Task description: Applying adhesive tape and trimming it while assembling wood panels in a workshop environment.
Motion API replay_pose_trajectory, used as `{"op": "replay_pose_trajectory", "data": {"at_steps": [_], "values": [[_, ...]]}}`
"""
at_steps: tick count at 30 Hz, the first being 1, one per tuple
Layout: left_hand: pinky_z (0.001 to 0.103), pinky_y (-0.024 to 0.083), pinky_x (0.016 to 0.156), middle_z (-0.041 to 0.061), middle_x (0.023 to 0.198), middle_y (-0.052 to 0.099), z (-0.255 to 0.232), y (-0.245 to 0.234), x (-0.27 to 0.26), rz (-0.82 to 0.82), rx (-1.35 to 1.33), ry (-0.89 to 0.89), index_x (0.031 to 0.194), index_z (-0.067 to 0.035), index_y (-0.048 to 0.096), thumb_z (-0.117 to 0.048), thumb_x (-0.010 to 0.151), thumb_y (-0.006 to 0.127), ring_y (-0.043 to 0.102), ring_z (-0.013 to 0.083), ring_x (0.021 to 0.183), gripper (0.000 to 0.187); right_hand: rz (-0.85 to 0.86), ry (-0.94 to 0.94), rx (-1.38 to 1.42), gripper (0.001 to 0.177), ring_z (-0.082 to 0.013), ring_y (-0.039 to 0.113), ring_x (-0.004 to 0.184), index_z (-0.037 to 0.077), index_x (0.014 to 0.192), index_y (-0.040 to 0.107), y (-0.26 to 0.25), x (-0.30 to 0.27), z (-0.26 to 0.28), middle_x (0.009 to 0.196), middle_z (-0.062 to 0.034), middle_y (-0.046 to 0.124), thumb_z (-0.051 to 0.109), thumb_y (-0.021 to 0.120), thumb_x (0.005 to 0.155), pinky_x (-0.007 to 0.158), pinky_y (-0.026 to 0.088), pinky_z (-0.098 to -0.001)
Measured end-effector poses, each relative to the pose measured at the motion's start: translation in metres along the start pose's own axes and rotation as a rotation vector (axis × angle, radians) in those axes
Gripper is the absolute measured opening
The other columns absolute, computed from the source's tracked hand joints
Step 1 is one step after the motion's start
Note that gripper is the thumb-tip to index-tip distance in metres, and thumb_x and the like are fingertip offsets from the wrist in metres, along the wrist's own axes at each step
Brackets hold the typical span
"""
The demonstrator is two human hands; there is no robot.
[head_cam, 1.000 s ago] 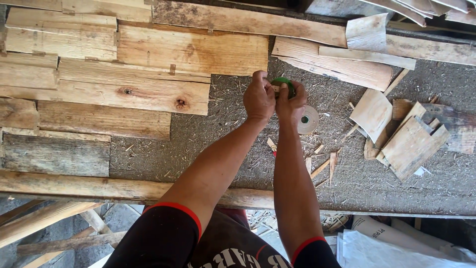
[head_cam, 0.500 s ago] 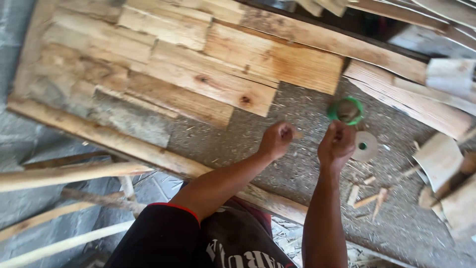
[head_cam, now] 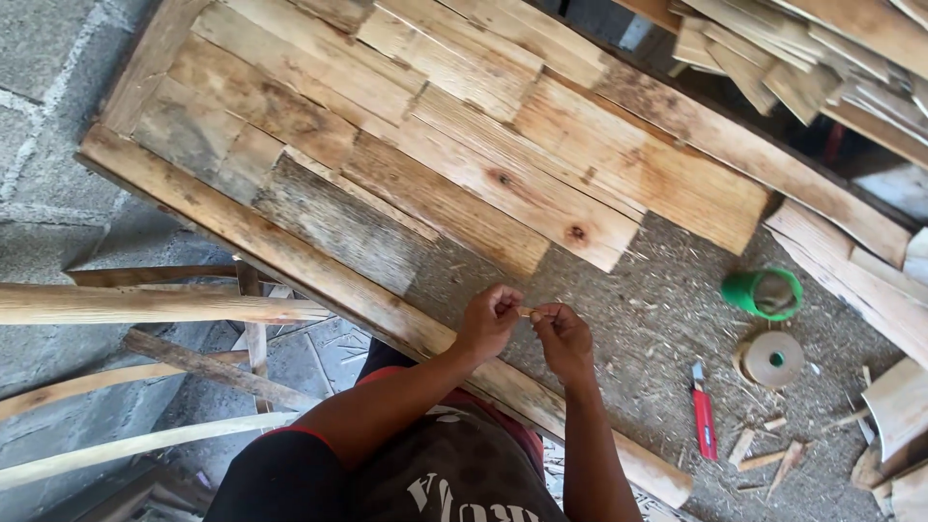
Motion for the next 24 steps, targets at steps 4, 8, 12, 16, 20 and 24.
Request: {"op": "replay_pose_trajectory", "data": {"at_steps": [4, 8, 12, 16, 20, 24], "values": [[0.030, 0.055, 0.075, 0.006, 0.094, 0.069, -0.006, -0.070, 0.014, 0.010, -0.070, 0.011, 0.112, -0.001, 0.065, -0.009, 0.094, 0.069, 0.066, 0.0126, 0.084, 0.020, 0.047, 0.002, -0.023, 0.012, -0.0075, 0.059, 0.072, 0.003, 0.103, 0.069, 0.061, 0.027, 0.023, 0.082, 0.0009, 0.068, 0.014, 0.069, 0.098, 0.065, 0.048, -0.0232], [0.031, 0.054, 0.072, 0.007, 0.092, 0.068, -0.028, -0.153, 0.033, -0.038, -0.037, -0.021, 0.109, -0.002, 0.067, -0.011, 0.093, 0.071, 0.064, 0.0141, 0.081, 0.018, 0.048, 0.040, -0.098, 0.012, -0.0082, 0.059, 0.072, 0.004, 0.103, 0.068, 0.135, 0.058, 0.045, 0.081, 0.0004, 0.067, 0.015, 0.069, 0.099, 0.066, 0.049, -0.0239], [0.033, 0.054, 0.069, 0.006, 0.088, 0.069, -0.039, -0.236, 0.060, -0.095, -0.037, -0.009, 0.106, -0.004, 0.067, -0.011, 0.094, 0.068, 0.065, 0.0149, 0.077, 0.014, 0.052, -0.073, -0.115, 0.013, -0.0080, 0.059, 0.075, 0.004, 0.101, 0.067, 0.213, 0.094, 0.073, 0.084, 0.0007, 0.068, 0.016, 0.067, 0.100, 0.068, 0.049, -0.0239], [0.034, 0.057, 0.070, 0.008, 0.088, 0.071, -0.039, -0.322, 0.087, -0.284, 0.068, 0.182, 0.100, -0.005, 0.068, -0.008, 0.091, 0.068, 0.069, 0.0162, 0.078, 0.009, 0.010, -0.097, -0.208, 0.013, -0.0076, 0.059, 0.076, 0.004, 0.100, 0.066, 0.269, 0.118, 0.098, 0.083, 0.0005, 0.067, 0.017, 0.066, 0.102, 0.070, 0.049, -0.0232], [0.037, 0.057, 0.070, 0.010, 0.088, 0.071, -0.031, -0.408, 0.124, -0.454, 0.197, 0.198, 0.100, -0.006, 0.069, -0.008, 0.092, 0.068, 0.069, 0.0207, 0.076, 0.009, 0.033, -0.095, -0.227, 0.013, -0.0073, 0.058, 0.076, 0.003, 0.100, 0.066, 0.297, 0.125, 0.113, 0.084, 0.0004, 0.067, 0.016, 0.065, 0.103, 0.069, 0.049, -0.0234], [0.044, 0.057, 0.088, 0.015, 0.106, 0.070, -0.043, -0.480, 0.164, -0.622, 0.524, 0.285, 0.111, -0.003, 0.069, -0.007, 0.092, 0.068, 0.067, 0.0305, 0.095, 0.019, -0.016, -0.066, -0.375, 0.014, -0.0077, 0.060, 0.075, 0.003, 0.101, 0.067, 0.300, 0.129, 0.120, 0.084, -0.0007, 0.068, 0.017, 0.066, 0.101, 0.067, 0.049, -0.0239]]}}
Point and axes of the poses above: each hand's wrist, its own x-axis towards the middle knuckle, its own y-axis out of the palm, z = x × y, the point moved 5 cm from there along x, towards the middle knuckle
